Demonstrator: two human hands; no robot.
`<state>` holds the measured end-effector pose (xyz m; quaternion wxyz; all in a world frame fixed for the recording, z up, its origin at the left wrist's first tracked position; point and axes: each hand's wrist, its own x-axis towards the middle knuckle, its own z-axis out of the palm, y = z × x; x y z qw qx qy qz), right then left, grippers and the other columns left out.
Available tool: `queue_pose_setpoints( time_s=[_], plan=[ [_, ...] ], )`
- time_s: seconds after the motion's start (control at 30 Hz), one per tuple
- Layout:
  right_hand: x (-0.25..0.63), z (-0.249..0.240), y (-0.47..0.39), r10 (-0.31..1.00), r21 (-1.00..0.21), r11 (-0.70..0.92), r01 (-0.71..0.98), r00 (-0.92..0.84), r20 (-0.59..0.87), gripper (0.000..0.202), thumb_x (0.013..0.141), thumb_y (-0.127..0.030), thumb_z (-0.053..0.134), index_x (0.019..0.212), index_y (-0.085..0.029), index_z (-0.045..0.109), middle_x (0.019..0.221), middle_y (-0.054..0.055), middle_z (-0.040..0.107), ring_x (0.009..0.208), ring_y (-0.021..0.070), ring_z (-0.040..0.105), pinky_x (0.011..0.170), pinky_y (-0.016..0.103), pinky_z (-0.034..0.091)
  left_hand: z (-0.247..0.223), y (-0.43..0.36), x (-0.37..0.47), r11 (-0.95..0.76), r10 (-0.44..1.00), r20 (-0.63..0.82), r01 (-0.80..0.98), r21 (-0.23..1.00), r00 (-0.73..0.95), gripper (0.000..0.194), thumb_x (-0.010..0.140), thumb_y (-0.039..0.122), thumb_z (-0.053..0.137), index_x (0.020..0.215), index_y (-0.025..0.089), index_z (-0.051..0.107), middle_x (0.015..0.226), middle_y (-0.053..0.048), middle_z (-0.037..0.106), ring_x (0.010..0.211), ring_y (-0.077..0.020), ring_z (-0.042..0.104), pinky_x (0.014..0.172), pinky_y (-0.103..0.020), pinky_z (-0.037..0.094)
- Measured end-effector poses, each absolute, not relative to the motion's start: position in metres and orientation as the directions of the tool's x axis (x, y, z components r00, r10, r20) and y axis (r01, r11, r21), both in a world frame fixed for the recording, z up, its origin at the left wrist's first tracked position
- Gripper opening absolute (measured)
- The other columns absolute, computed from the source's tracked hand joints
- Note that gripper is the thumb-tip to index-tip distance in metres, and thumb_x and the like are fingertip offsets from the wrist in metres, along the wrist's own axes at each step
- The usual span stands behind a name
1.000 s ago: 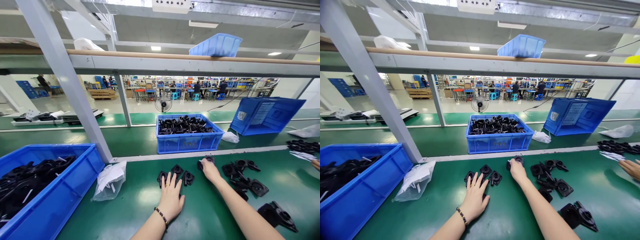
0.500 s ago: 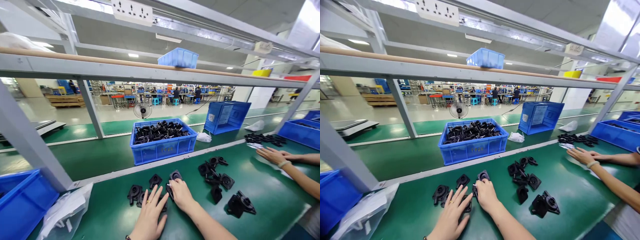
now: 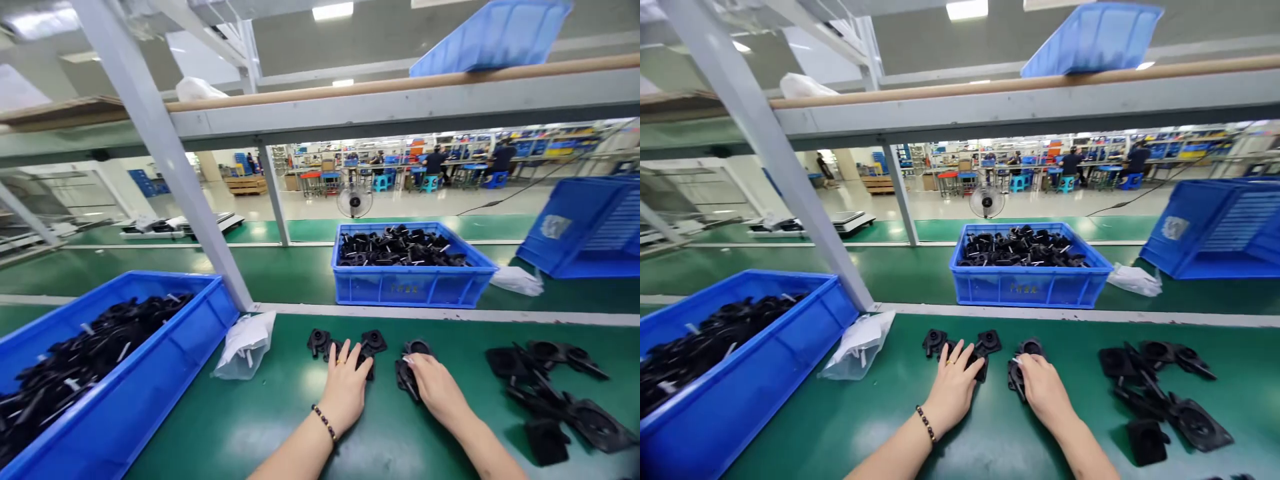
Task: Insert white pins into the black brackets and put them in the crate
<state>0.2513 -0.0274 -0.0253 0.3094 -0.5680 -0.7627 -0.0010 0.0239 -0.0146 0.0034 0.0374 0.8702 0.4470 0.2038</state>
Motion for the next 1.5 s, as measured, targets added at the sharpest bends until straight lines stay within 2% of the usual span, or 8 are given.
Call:
queue_pose_setpoints(
  time_s=[0.17, 0.33, 0.57, 0.73, 1.03, 1.2, 1.33, 1.5],
  plan=[
    [0.265, -0.028, -0.027, 0.885, -0.4, 0.284, 0.871, -0.078, 0.459, 0.03, 0.09, -0.035, 0.027, 0.089, -0.021, 0.053, 0.075, 0.008, 0.063, 0.07, 0.0215, 0.06, 0.061, 0.032, 0.047, 0.009, -0.025, 0.028, -0.732, 0.676, 0.411, 0.621, 0.28, 0.612, 0.036, 0.078, 0.021, 0.048, 0.114, 0.02, 0.052, 0.131, -0.01, 0.044, 0.13, -0.029, 0.025, 0.105, -0.056, 0.022],
    [0.277, -0.023, -0.029, 0.911, -0.458, 0.142, 0.878, 0.065, 0.408, 0.027, 0.088, -0.037, 0.025, 0.083, -0.023, 0.048, 0.069, 0.006, 0.062, 0.063, 0.0212, 0.06, 0.057, 0.031, 0.046, 0.002, -0.032, 0.034, -0.882, 0.456, 0.453, 0.322, 0.343, 0.766, 0.032, 0.077, 0.026, 0.05, 0.108, 0.019, 0.055, 0.115, -0.008, 0.057, 0.122, -0.022, 0.039, 0.101, -0.038, 0.037],
    [0.264, 0.004, -0.047, 0.896, -0.605, 0.086, 0.791, 0.204, 0.395, 0.025, 0.087, -0.042, 0.03, 0.081, -0.024, 0.046, 0.063, 0.003, 0.054, 0.055, 0.0193, 0.054, 0.051, 0.029, 0.042, -0.005, -0.028, 0.035, -0.843, 0.511, 0.454, 0.323, 0.43, 0.73, 0.028, 0.079, 0.028, 0.051, 0.104, 0.018, 0.057, 0.106, -0.005, 0.063, 0.109, -0.0184, 0.051, 0.095, -0.032, 0.041],
    [0.224, -0.004, -0.053, 0.944, -0.81, 0.214, 0.546, 0.096, 0.314, 0.028, 0.091, -0.043, 0.027, 0.079, -0.023, 0.044, 0.054, -0.003, 0.044, 0.046, 0.0147, 0.046, 0.046, 0.024, 0.039, -0.007, -0.028, 0.037, -0.841, 0.487, 0.397, 0.294, 0.454, 0.778, 0.054, 0.074, 0.051, 0.057, 0.116, 0.017, 0.05, 0.111, -0.009, 0.06, 0.11, -0.0209, 0.051, 0.094, -0.032, 0.041],
    [0.239, -0.003, -0.048, 0.806, -0.656, 0.198, 0.729, 0.26, 0.532, 0.032, 0.092, -0.038, 0.026, 0.082, -0.02, 0.051, 0.075, 0.006, 0.058, 0.068, 0.0178, 0.056, 0.068, 0.03, 0.045, 0.009, -0.045, 0.036, -0.899, 0.353, 0.345, 0.214, 0.381, 0.87, 0.068, 0.07, 0.049, 0.06, 0.129, 0.025, 0.037, 0.137, -0.008, 0.038, 0.127, -0.0247, 0.033, 0.104, -0.039, 0.027],
    [0.272, -0.018, -0.029, 0.805, -0.464, 0.134, 0.876, 0.176, 0.566, 0.04, 0.091, -0.037, 0.024, 0.098, -0.018, 0.059, 0.096, 0.011, 0.064, 0.107, 0.0276, 0.048, 0.092, 0.046, 0.036, 0.006, -0.057, 0.043, -0.917, 0.266, 0.203, 0.183, 0.354, 0.942, 0.035, 0.079, 0.029, 0.051, 0.114, 0.023, 0.05, 0.135, -0.005, 0.041, 0.125, -0.0238, 0.036, 0.1, -0.038, 0.034],
    [0.276, -0.033, -0.023, 0.885, -0.453, 0.068, 0.889, 0.156, 0.439, 0.036, 0.089, -0.037, 0.027, 0.092, -0.021, 0.059, 0.096, 0.007, 0.065, 0.109, 0.0286, 0.046, 0.089, 0.045, 0.04, 0.006, -0.049, 0.043, -0.813, 0.39, 0.104, 0.288, 0.506, 0.915, 0.026, 0.08, 0.021, 0.047, 0.106, 0.019, 0.052, 0.107, -0.006, 0.061, 0.101, -0.0198, 0.056, 0.087, -0.029, 0.044],
    [0.276, -0.02, -0.03, 0.933, -0.383, -0.122, 0.916, 0.238, 0.27, 0.031, 0.088, -0.039, 0.028, 0.085, -0.023, 0.054, 0.091, 0.008, 0.064, 0.093, 0.0276, 0.055, 0.065, 0.036, 0.047, 0.012, -0.039, 0.038, -0.533, 0.649, 0.023, 0.433, 0.727, 0.76, 0.041, 0.085, 0.022, 0.039, 0.126, 0.022, 0.035, 0.112, -0.005, 0.059, 0.098, -0.0174, 0.057, 0.084, -0.029, 0.045]
  ],
)
